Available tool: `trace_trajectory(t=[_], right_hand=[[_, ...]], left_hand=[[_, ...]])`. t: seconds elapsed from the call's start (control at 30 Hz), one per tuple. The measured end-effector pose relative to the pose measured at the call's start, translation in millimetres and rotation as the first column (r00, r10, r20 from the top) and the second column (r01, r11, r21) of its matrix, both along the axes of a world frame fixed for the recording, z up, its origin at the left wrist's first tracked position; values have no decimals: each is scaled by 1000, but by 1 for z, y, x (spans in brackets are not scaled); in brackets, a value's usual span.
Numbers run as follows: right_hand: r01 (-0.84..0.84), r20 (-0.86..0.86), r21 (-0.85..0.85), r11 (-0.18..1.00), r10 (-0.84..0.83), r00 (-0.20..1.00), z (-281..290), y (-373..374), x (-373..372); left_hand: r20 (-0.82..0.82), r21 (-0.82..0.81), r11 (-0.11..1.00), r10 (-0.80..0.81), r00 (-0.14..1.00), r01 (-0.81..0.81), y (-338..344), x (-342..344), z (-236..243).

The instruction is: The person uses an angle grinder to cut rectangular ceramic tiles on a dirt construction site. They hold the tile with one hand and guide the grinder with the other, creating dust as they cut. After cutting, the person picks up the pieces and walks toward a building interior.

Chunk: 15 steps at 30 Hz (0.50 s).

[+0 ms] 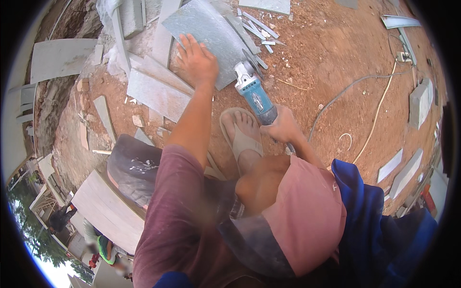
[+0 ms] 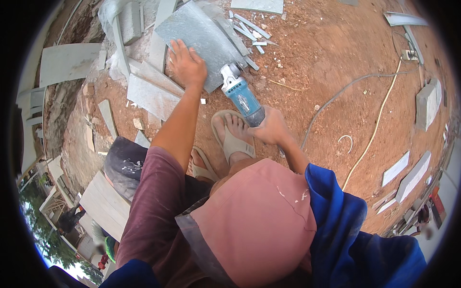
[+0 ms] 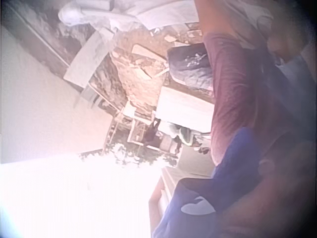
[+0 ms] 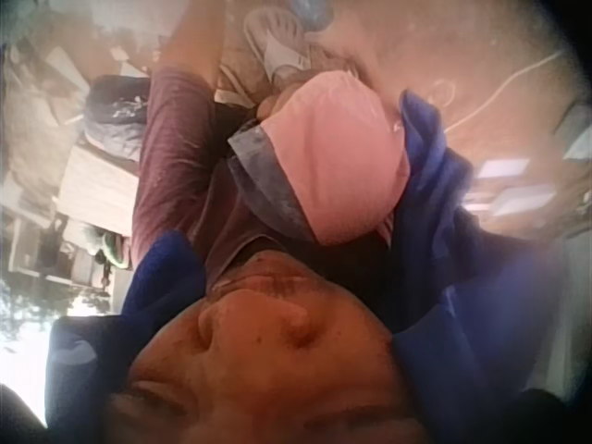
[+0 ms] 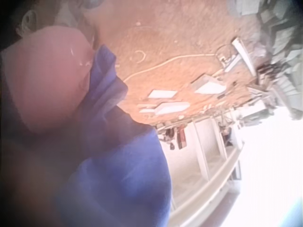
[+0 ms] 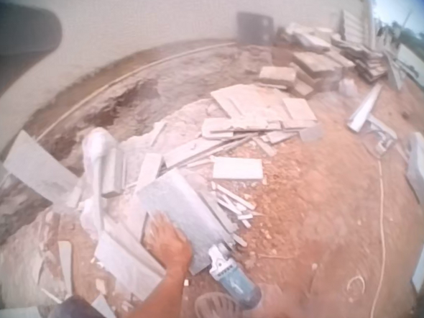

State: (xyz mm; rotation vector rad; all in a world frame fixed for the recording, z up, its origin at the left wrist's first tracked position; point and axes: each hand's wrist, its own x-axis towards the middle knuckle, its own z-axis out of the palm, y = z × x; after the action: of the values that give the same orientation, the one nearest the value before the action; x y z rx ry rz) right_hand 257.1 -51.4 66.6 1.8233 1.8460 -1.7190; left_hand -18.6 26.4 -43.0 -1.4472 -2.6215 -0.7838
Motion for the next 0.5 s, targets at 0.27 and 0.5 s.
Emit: trace_trajectory(t=[0.27, 0.5], right_hand=[[-12, -44, -24, 1000, 11, 999, 10, 10, -10], [2, -20, -23, 1000, -2, 1000, -1, 8, -9]], left_hand=[[37, 3, 1000, 8, 999, -8, -2, 0, 2], [60, -15, 1000, 9, 998, -8, -1, 1, 3]])
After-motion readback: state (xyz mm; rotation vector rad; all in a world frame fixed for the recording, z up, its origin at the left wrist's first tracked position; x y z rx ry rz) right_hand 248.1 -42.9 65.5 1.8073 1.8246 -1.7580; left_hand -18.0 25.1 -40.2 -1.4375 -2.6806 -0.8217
